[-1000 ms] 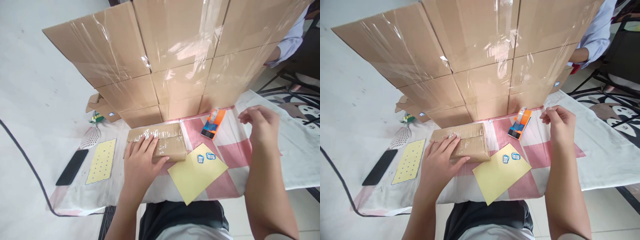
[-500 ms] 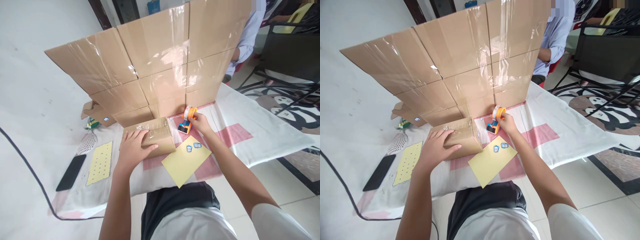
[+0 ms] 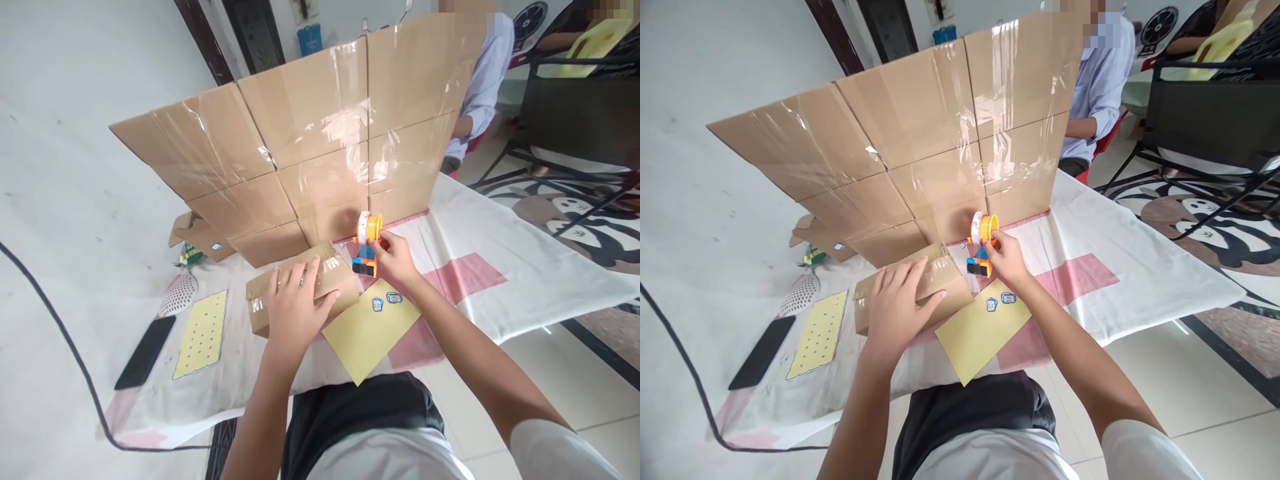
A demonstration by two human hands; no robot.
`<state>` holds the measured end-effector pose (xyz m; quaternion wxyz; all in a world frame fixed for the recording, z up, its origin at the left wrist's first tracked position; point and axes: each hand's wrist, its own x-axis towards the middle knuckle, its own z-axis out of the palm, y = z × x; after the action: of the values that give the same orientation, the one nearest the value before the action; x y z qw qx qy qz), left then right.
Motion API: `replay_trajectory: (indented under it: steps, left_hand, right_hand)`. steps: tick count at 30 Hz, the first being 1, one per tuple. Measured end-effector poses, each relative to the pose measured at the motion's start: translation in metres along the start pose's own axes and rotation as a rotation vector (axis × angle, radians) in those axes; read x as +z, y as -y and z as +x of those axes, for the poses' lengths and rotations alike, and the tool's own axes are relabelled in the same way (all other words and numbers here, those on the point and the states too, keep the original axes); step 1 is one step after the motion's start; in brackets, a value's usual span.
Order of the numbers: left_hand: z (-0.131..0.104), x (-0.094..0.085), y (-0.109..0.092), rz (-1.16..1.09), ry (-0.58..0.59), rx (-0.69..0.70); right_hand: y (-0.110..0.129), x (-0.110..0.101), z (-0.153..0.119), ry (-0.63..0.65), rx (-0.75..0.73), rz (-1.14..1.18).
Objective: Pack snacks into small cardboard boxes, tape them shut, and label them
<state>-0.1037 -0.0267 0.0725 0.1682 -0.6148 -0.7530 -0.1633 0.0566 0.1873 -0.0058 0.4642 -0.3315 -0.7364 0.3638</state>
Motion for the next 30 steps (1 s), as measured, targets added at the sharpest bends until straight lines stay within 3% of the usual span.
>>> replay_trajectory:
  steps: [6,10,13,15,18,19,20,22,24,25,30]
  left_hand:
    - [0.002,0.006,-0.009,0.054,0.074,0.037]
    - [0.002,0.014,0.008,0.143,0.021,0.092]
    - [0.005,0.019,0.03,0.116,-0.078,0.171]
    - [0.003,0.021,0.034,0.047,-0.212,0.239]
    - [-0.001,0.025,0.01,-0.196,-0.462,0.256]
    - [-0.002,0.025,-0.006,-0.305,-0.475,0.197]
    - [-0.002,0.025,-0.023,-0.418,-0.424,0.111]
    - [0.003,0.024,-0.054,-0.631,-0.162,-0.095]
    - [0.011,0.024,-0.075,-0.793,0.09,-0.237]
    - [0.016,0.024,-0.08,-0.858,0.15,-0.276]
    - [0.026,0.028,-0.077,-1.025,0.101,-0.368]
  right_hand:
    - [0.02,-0.004,-0.006,-0.034,-0.037,-0.005]
    - [0.035,-0.01,-0.01,-0.108,-0.059,0.014]
    - [0.042,-0.015,-0.013,-0.167,-0.095,0.074]
    - [0.044,-0.017,-0.014,-0.194,-0.126,0.11]
    - [0.047,-0.019,-0.016,-0.211,-0.241,0.149]
    - [0.047,-0.02,-0.017,-0.209,-0.294,0.15]
    - [0.048,-0.02,-0.018,-0.207,-0.348,0.143]
    - [0.048,-0.02,-0.019,-0.21,-0.441,0.112]
    - [0.046,-0.02,-0.019,-0.204,-0.515,0.069]
    - [0.045,-0.02,-0.019,-0.185,-0.548,0.048]
    - [0.041,-0.023,-0.015,-0.085,-0.651,-0.022]
